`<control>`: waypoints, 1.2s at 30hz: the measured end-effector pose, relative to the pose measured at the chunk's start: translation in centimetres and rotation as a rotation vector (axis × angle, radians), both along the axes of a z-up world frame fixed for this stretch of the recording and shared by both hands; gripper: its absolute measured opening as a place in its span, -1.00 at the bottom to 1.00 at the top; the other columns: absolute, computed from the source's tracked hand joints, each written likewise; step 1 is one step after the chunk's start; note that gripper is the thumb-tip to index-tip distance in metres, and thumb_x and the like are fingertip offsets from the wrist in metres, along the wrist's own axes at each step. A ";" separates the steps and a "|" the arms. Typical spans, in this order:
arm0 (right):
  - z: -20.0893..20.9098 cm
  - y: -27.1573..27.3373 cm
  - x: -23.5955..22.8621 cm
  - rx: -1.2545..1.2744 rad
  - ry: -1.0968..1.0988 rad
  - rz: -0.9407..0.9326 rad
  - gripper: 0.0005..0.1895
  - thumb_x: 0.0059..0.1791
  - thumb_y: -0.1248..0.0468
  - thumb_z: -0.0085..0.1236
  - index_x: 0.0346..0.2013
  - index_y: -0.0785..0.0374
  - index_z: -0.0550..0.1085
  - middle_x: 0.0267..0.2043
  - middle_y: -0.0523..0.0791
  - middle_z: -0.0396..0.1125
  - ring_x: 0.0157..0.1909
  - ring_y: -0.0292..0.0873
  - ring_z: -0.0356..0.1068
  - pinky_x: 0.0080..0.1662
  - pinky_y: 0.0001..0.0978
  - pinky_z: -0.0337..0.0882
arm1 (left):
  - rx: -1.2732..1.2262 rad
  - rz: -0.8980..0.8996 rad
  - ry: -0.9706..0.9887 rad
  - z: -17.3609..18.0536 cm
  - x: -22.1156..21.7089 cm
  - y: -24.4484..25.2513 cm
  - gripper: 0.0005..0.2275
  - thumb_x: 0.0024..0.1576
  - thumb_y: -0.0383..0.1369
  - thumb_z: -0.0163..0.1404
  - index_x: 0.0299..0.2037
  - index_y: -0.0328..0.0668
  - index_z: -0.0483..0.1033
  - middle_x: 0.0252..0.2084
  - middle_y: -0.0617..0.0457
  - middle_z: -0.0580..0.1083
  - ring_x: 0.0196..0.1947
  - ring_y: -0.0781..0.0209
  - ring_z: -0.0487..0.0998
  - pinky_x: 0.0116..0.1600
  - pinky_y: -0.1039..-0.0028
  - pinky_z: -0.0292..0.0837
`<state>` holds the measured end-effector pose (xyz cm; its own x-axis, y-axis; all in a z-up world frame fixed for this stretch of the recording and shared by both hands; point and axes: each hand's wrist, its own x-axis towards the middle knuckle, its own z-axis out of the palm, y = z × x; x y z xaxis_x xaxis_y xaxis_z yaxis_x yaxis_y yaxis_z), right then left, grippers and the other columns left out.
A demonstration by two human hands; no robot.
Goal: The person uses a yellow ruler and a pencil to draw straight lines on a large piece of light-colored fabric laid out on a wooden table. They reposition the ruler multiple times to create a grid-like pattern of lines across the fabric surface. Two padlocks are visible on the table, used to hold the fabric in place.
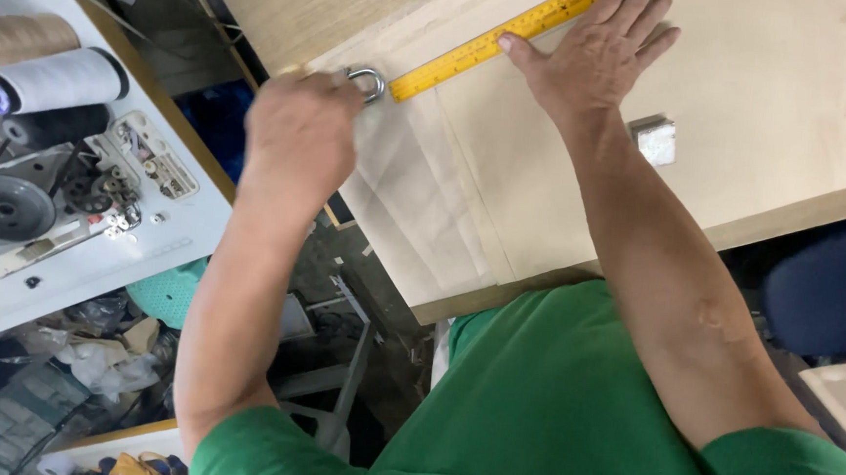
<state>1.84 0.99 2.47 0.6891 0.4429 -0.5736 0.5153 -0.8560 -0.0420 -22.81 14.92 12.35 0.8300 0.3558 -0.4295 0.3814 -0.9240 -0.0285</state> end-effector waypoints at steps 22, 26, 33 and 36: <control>-0.8 -3.6 1.0 0.138 0.060 0.859 0.51 -0.37 -0.59 -0.01 0.56 0.35 -0.13 0.59 0.21 -0.24 0.56 0.28 -0.28 0.44 0.25 -0.32 | -0.823 1.298 -0.676 -8.9 -6.4 -14.1 -0.73 0.28 -0.29 -0.14 0.08 0.00 0.59 -0.12 0.15 0.64 -0.08 0.37 0.62 0.06 0.59 0.45; -0.3 -2.8 -0.5 0.143 0.157 0.977 0.53 -0.42 -0.47 0.09 0.57 0.19 -0.35 0.63 0.11 -0.46 0.62 0.20 -0.52 0.50 0.13 -0.48 | -0.863 1.284 -0.646 -8.9 -6.0 -14.3 -0.73 0.29 -0.29 -0.14 0.08 -0.02 0.60 -0.15 0.18 0.60 -0.12 0.38 0.57 0.01 0.61 0.44; -3.7 -3.6 -1.9 0.271 -0.184 1.350 0.57 -0.42 -0.72 -0.27 0.61 0.19 -0.26 0.64 0.09 -0.46 0.62 0.22 -0.54 0.52 0.08 -0.66 | -0.933 1.183 -0.474 -9.2 -6.1 -14.4 -0.72 0.27 -0.31 -0.16 0.05 -0.01 0.61 -0.19 0.13 0.62 -0.14 0.35 0.60 -0.03 0.57 0.45; -3.5 -3.0 -2.5 0.342 0.124 1.214 0.52 -0.43 -0.53 -0.01 0.60 0.23 -0.22 0.65 0.13 -0.41 0.62 0.29 -0.41 0.54 0.12 -0.54 | -0.948 1.165 -0.486 -8.9 -5.9 -14.3 -0.74 0.27 -0.32 -0.15 0.03 -0.02 0.61 -0.18 0.12 0.63 -0.14 0.37 0.62 -0.03 0.57 0.46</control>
<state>-0.63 -2.04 -1.05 -0.3131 0.8881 -0.3365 0.9353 0.2269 -0.2714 -28.73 0.65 3.47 0.4230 0.6384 -0.6430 0.6668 0.2612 0.6980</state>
